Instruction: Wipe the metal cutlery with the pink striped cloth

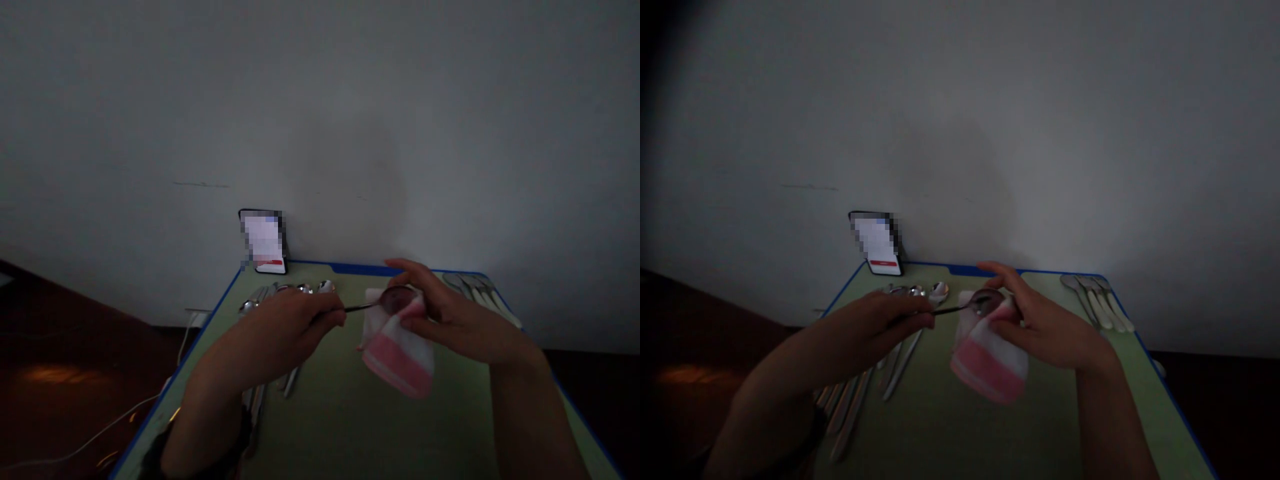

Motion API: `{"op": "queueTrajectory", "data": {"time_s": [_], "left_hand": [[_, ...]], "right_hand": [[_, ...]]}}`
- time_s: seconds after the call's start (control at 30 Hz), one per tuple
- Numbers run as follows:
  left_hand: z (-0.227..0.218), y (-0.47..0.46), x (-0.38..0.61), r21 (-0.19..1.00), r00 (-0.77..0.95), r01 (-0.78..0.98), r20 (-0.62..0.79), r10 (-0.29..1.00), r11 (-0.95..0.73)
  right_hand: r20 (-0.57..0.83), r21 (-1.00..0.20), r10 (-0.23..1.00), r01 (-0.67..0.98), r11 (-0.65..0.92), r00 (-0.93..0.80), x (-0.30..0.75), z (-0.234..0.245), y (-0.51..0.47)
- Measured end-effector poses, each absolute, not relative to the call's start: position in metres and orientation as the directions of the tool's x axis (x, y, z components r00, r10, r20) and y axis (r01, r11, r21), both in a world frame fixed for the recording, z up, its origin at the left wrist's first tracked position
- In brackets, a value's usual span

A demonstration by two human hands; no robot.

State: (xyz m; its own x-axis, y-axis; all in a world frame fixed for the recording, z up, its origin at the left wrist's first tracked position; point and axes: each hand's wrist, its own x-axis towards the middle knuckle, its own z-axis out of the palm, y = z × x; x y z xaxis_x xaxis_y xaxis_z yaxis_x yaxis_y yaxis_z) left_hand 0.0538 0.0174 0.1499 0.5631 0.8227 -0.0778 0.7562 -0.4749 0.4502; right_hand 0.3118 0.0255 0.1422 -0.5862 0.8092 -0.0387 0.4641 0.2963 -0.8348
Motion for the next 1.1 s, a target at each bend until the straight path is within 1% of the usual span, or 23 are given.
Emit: {"op": "queueTrajectory", "data": {"time_s": [0.13, 0.27, 0.37, 0.43, 0.53, 0.63, 0.7, 0.83, 0.9, 0.97, 1.03, 1.1], "left_hand": [[0.146, 0.019, 0.053, 0.444, 0.562, 0.765, -0.109, 0.82, -0.466], [0.142, 0.02, 0.055, 0.434, 0.578, 0.763, -0.125, 0.806, -0.48], [0.142, 0.02, 0.058, 0.432, 0.594, 0.748, -0.096, 0.798, -0.505], [0.142, 0.02, 0.06, 0.416, 0.595, 0.751, -0.088, 0.799, -0.513], [0.144, 0.022, 0.06, 0.383, 0.592, 0.764, -0.093, 0.801, -0.52], [0.146, 0.023, 0.061, 0.365, 0.611, 0.754, -0.084, 0.787, -0.546], [0.145, 0.024, 0.062, 0.357, 0.629, 0.742, -0.077, 0.773, -0.568], [0.142, 0.024, 0.066, 0.365, 0.65, 0.729, -0.103, 0.753, -0.579], [0.14, 0.024, 0.068, 0.382, 0.658, 0.721, -0.114, 0.744, -0.579], [0.139, 0.023, 0.071, 0.401, 0.67, 0.707, -0.116, 0.734, -0.582], [0.139, 0.022, 0.073, 0.419, 0.675, 0.698, -0.116, 0.728, -0.581], [0.139, 0.022, 0.075, 0.424, 0.666, 0.703, -0.109, 0.738, -0.571]], "right_hand": [[0.043, -0.893, 0.895, 0.385, 0.234, -0.444, 0.317, 0.141, 0.032], [0.101, -0.936, 0.954, 0.299, 0.188, -0.284, 0.316, 0.142, 0.034], [0.128, -0.914, 0.969, 0.353, 0.198, -0.212, 0.306, 0.143, 0.033], [0.147, -0.872, 0.955, 0.421, 0.248, -0.258, 0.298, 0.145, 0.03], [0.149, -0.781, 0.882, 0.493, 0.382, -0.448, 0.293, 0.151, 0.027], [0.094, -0.726, 0.774, 0.489, 0.484, -0.626, 0.3, 0.155, 0.024], [0.032, -0.726, 0.736, 0.49, 0.483, -0.677, 0.306, 0.156, 0.022], [-0.086, -0.696, 0.742, 0.573, 0.433, -0.665, 0.313, 0.155, 0.022], [-0.083, -0.667, 0.75, 0.596, 0.447, -0.656, 0.313, 0.154, 0.023], [-0.072, -0.659, 0.782, 0.618, 0.429, -0.62, 0.312, 0.155, 0.024], [-0.071, -0.682, 0.835, 0.638, 0.359, -0.546, 0.31, 0.155, 0.025], [-0.039, -0.708, 0.892, 0.643, 0.293, -0.45, 0.306, 0.153, 0.026]]}}
